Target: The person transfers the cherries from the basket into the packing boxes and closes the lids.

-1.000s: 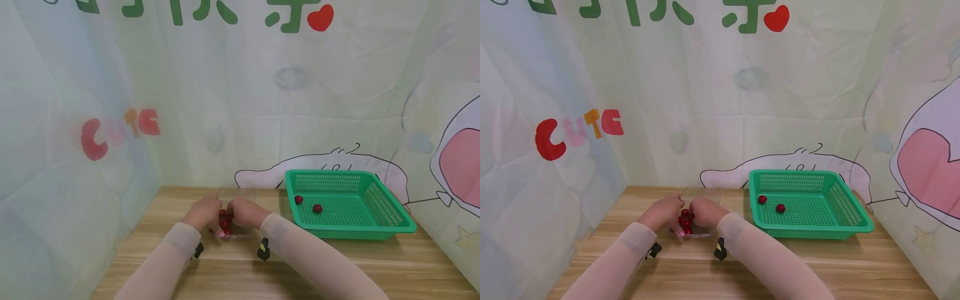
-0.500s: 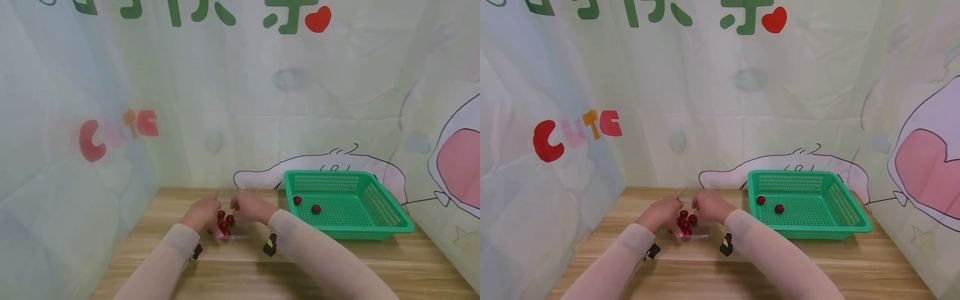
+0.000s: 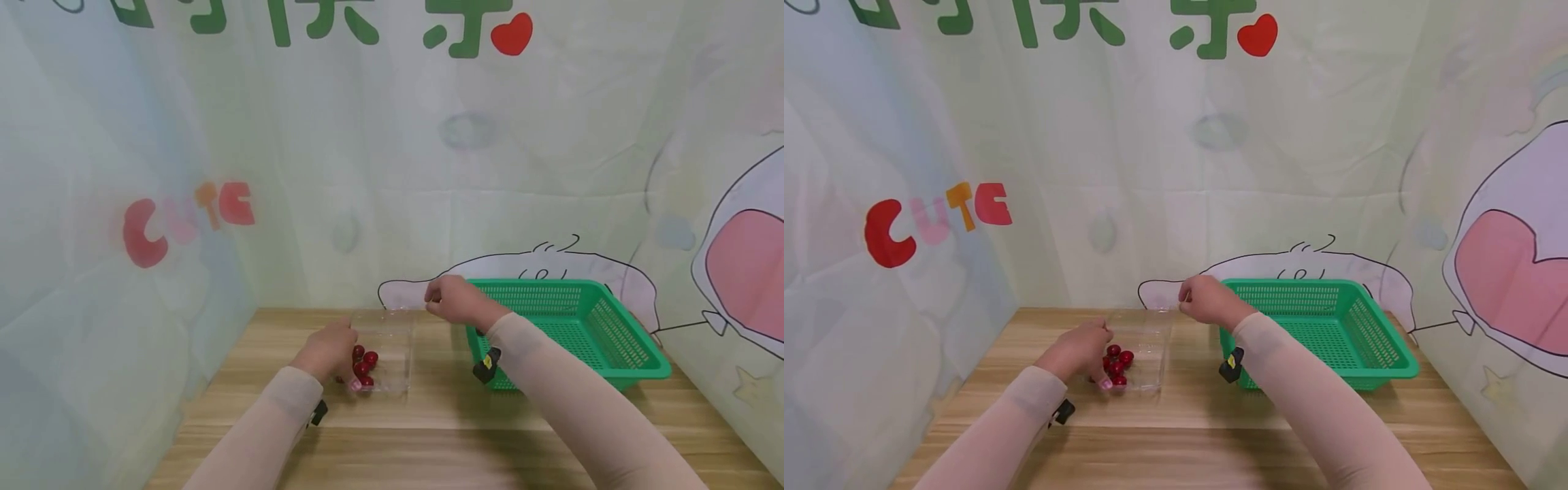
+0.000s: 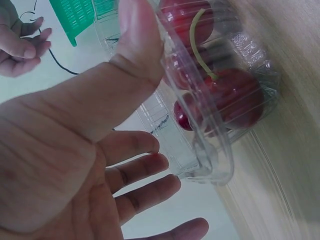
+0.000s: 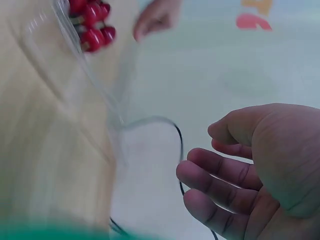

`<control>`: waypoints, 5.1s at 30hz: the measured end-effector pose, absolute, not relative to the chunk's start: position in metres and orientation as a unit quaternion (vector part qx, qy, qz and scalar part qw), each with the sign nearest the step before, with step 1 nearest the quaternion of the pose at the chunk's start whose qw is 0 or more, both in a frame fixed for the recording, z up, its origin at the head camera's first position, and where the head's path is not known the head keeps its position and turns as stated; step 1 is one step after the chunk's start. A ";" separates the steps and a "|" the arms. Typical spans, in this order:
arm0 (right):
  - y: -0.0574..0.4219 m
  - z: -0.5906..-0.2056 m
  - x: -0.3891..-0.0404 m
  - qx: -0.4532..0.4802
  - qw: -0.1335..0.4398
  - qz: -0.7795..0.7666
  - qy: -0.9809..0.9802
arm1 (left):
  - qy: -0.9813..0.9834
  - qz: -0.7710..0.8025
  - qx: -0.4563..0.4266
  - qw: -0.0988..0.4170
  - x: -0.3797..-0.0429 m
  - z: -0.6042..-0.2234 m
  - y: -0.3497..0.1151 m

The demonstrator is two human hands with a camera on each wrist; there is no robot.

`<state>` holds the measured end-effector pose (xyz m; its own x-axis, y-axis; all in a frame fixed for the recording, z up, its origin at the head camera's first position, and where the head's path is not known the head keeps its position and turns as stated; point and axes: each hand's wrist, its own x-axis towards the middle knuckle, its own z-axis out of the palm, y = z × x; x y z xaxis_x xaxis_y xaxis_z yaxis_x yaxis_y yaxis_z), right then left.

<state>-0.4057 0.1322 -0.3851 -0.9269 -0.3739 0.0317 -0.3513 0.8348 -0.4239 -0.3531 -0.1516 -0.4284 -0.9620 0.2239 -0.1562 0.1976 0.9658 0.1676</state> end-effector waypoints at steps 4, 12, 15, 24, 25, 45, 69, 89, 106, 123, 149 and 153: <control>0.162 -0.377 -0.414 -0.157 0.009 -0.221 0.963 | 0.987 0.072 0.110 0.090 -0.353 -0.428 -0.153; 0.226 -0.377 -0.427 -0.108 0.025 -0.219 0.969 | 0.988 0.066 0.113 0.086 -0.351 -0.425 -0.153; 0.248 -0.384 -0.431 -0.105 0.037 -0.208 0.972 | 0.988 0.070 0.112 0.085 -0.352 -0.425 -0.153; 0.286 -0.413 -0.440 -0.095 0.068 -0.182 0.976 | 0.987 0.064 0.115 0.088 -0.356 -0.430 -0.152; 0.289 -0.416 -0.440 -0.093 0.075 -0.182 0.976 | 0.987 0.064 0.117 0.087 -0.356 -0.430 -0.152; 0.282 -0.424 -0.403 -0.066 0.191 -0.216 0.955 | 0.987 0.061 0.120 0.086 -0.354 -0.426 -0.151; 0.272 -0.399 -0.433 -0.103 0.176 -0.172 0.964 | 0.988 0.065 0.118 0.077 -0.356 -0.427 -0.152; 0.117 -0.383 -0.400 -0.270 0.060 -0.209 0.938 | 0.987 0.083 0.105 0.086 -0.353 -0.425 -0.153; 0.044 -0.452 -0.373 -0.363 0.083 -0.160 0.914 | 0.986 0.087 0.117 0.077 -0.354 -0.425 -0.143; 0.062 -0.432 -0.373 -0.327 0.102 -0.187 0.921 | 0.986 0.064 0.131 0.077 -0.357 -0.425 -0.144; 0.246 -0.399 -0.434 -0.139 0.082 -0.221 0.962 | 0.987 0.077 0.109 0.090 -0.351 -0.425 -0.150; 0.253 -0.412 -0.440 -0.119 0.119 -0.213 0.962 | 0.987 0.083 0.104 0.092 -0.352 -0.427 -0.151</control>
